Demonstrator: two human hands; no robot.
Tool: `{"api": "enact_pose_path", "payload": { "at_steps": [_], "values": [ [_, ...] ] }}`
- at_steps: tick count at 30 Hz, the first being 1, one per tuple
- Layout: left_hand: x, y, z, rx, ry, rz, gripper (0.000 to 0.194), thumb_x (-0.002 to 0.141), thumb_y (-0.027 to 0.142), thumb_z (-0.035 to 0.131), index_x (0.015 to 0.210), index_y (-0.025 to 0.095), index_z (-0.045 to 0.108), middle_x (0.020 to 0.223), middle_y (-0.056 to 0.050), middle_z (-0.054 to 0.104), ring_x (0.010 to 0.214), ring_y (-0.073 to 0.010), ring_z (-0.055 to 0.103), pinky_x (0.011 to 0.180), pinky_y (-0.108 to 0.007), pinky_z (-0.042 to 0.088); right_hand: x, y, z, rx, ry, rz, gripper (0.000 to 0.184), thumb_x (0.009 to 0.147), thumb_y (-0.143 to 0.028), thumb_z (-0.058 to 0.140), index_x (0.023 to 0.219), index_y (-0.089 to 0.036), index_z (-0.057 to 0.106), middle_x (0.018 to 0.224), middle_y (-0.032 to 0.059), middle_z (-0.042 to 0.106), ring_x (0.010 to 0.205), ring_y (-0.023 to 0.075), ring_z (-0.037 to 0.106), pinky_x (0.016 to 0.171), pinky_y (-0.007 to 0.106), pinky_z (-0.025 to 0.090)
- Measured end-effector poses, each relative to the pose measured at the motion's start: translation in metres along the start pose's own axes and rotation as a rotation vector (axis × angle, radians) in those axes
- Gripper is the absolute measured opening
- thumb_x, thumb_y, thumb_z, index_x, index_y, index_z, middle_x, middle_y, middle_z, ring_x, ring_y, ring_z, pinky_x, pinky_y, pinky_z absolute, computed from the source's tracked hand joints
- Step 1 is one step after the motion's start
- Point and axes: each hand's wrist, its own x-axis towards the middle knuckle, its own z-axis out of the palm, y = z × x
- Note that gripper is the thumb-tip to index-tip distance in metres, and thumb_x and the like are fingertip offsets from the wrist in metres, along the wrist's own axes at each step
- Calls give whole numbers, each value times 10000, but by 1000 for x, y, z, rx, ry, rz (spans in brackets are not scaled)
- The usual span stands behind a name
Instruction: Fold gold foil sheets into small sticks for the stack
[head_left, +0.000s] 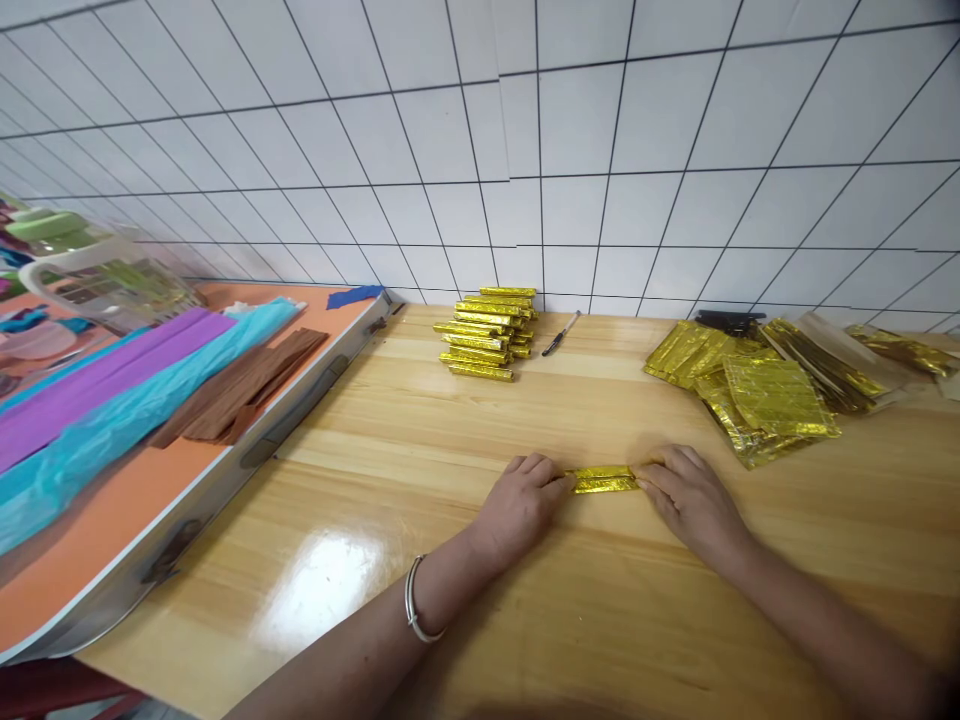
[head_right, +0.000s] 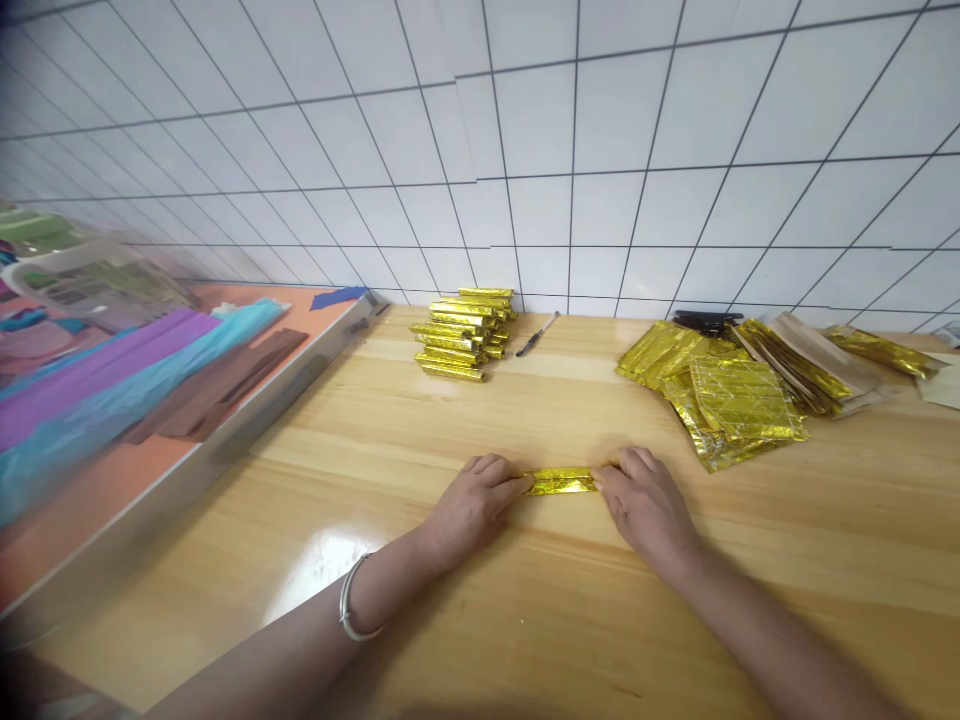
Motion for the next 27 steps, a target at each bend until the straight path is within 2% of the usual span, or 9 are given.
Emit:
{"api": "enact_pose_path", "payload": {
  "at_steps": [6,11,16,22,27],
  "values": [
    [-3,4,-13,90,-74,100,328,904,159,391,1225,177,456,1008,-83,572,910,-202,498,809,-350,385,2,-3,-3,-52,-35,-46,215,873,-202,444,958,-211,640,895,95,581,892,236,508,762,386,448],
    [-1,5,-18,130,-115,108,334,894,176,407,1226,172,442,1013,-92,561,913,-199,505,796,-337,404,2,-1,-5,-101,-53,-136,266,853,-139,438,1009,-226,636,990,100,595,1022,251,492,853,415,450],
    [4,8,-19,250,-154,223,254,894,123,365,1112,130,495,938,-106,562,836,-210,510,720,-338,420,0,5,-9,-127,-102,-216,290,863,-181,451,1110,-212,601,1033,105,603,1062,257,487,889,435,446],
    [6,11,-18,335,-135,312,277,915,120,319,1151,78,459,914,-116,574,824,-221,512,690,-332,419,3,1,-13,-181,-140,-205,265,875,-299,487,1089,-198,604,974,106,603,986,262,516,824,423,464],
    [5,8,-11,299,-81,271,227,922,141,331,1073,107,497,904,-96,570,830,-214,508,732,-345,414,0,-2,-9,-267,-147,-239,256,887,-241,460,1096,-183,594,974,110,605,967,268,516,810,428,460]
  ]
}}
